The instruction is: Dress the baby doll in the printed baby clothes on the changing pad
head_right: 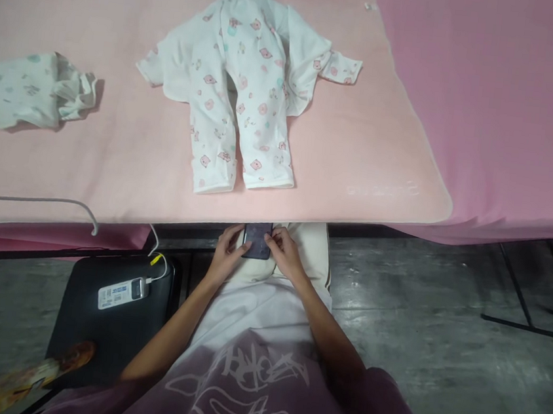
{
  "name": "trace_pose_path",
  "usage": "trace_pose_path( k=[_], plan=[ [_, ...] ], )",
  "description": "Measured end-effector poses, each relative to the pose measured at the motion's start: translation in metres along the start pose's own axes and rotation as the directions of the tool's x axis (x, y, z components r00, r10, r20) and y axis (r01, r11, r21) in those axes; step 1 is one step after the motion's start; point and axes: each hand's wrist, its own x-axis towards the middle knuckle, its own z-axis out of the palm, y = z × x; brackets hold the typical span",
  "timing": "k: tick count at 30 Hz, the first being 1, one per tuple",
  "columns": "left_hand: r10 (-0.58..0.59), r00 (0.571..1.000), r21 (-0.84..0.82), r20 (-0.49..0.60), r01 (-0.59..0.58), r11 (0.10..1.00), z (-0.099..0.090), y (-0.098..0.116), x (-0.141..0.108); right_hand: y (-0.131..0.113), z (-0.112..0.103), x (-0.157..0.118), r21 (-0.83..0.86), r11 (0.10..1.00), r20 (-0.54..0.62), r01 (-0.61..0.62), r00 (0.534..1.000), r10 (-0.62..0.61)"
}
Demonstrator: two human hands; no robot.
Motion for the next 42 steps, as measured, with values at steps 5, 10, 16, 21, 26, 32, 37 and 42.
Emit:
trace_pose_path(
  k=[5, 10, 16, 21, 26, 32, 37, 42],
  plan=[
    [-0.010, 0.999, 0.008, 0.032, 0.010, 1.000, -0.003, 0.002, -0.003, -0.001, 0.009, 0.001, -0.047, 0.998, -0.061, -0.035, 0.998, 0.032],
    [-0.034, 0.999, 0.008, 0.035, 0.034, 0.999, -0.002, 0.002, -0.003, -0.004, 0.016, 0.003, -0.114, 0.993, -0.124, -0.043, 0.992, 0.029],
    [-0.027, 1.000, -0.007, -0.008, 0.027, 1.000, 0.002, 0.002, 0.000, -0.009, 0.008, -0.002, -0.067, 0.998, -0.056, 0.013, 0.998, -0.016],
    [-0.051, 0.998, -0.042, -0.033, 0.050, 0.998, 0.002, 0.007, 0.004, -0.001, 0.010, -0.007, -0.046, 0.999, -0.055, 0.013, 0.998, -0.016],
    [-0.064, 0.997, -0.081, -0.035, 0.061, 0.995, 0.009, 0.008, 0.011, 0.002, 0.018, -0.011, -0.075, 0.997, -0.091, 0.019, 0.996, -0.025],
    [-0.072, 0.997, -0.034, -0.031, 0.071, 0.997, 0.003, 0.015, 0.009, 0.004, 0.024, -0.011, -0.109, 0.994, -0.107, 0.031, 0.993, -0.043],
    [-0.076, 0.997, -0.017, -0.001, 0.076, 0.997, -0.002, 0.019, 0.006, 0.003, 0.020, -0.010, -0.086, 0.996, -0.100, 0.010, 0.995, -0.018],
    [-0.070, 0.997, 0.003, 0.046, 0.070, 0.998, -0.011, 0.022, 0.004, 0.000, 0.003, -0.013, -0.031, 0.999, -0.083, -0.018, 0.996, 0.015]
  ],
)
